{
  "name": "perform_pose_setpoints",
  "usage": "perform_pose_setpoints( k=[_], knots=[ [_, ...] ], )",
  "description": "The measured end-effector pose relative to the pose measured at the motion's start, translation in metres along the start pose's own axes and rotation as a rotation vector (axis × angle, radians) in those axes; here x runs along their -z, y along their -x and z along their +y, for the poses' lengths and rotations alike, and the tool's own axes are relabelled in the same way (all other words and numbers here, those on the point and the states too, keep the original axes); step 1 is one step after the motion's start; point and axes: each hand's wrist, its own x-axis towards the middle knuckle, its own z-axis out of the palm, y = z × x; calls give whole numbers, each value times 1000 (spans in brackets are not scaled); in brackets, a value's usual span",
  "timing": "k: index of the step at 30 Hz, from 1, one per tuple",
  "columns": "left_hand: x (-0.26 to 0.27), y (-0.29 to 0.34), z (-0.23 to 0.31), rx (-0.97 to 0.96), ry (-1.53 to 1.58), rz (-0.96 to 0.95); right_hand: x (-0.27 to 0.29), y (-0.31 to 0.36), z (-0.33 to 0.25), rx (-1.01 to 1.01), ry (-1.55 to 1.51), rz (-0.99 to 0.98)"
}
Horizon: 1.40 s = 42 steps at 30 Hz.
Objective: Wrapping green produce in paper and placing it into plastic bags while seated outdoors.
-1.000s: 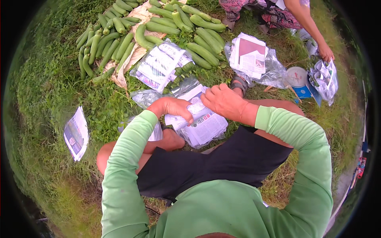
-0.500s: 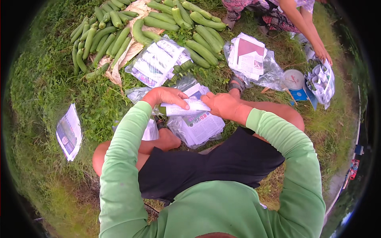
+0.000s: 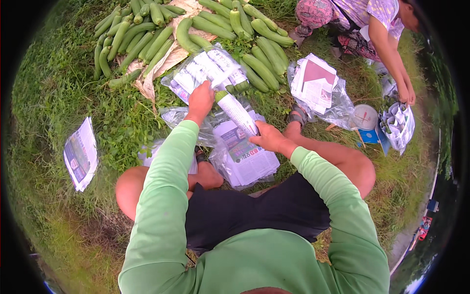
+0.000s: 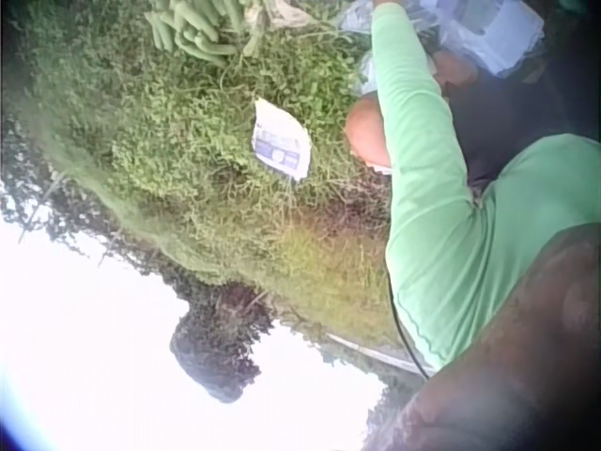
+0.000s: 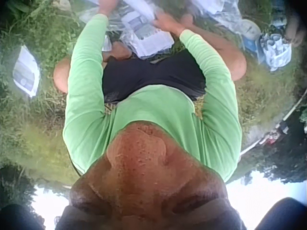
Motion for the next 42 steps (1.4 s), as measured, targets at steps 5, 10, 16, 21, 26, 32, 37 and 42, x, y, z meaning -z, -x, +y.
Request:
perform_pose_setpoints(
  k=[5, 10, 16, 21, 26, 32, 37, 42],
  knots=[
    [3, 15, 0, 40, 136, 144, -19, -35, -10, -21, -32, 45],
    [10, 17, 12, 0, 35, 126, -21, -80, -25, -26, -23, 101],
    [17, 16, 16, -29, 39, 165, -7, -148, -81, -26, -5, 208],
    [20, 12, 24, 40, 99, 152, -17, -152, -79, 35, -50, 375],
    [16, 17, 27, 61, 137, 129, -57, -123, -45, -1, -57, 412],
    [17, 20, 33, 61, 135, 127, -63, -137, -39, 4, -19, 372],
    [23, 16, 43, 76, 31, 50, -66, -125, -42, 15, -40, 417],
    [28, 13, 31, -26, 9, 62, -45, -130, -66, 77, 40, 412]
  ],
)
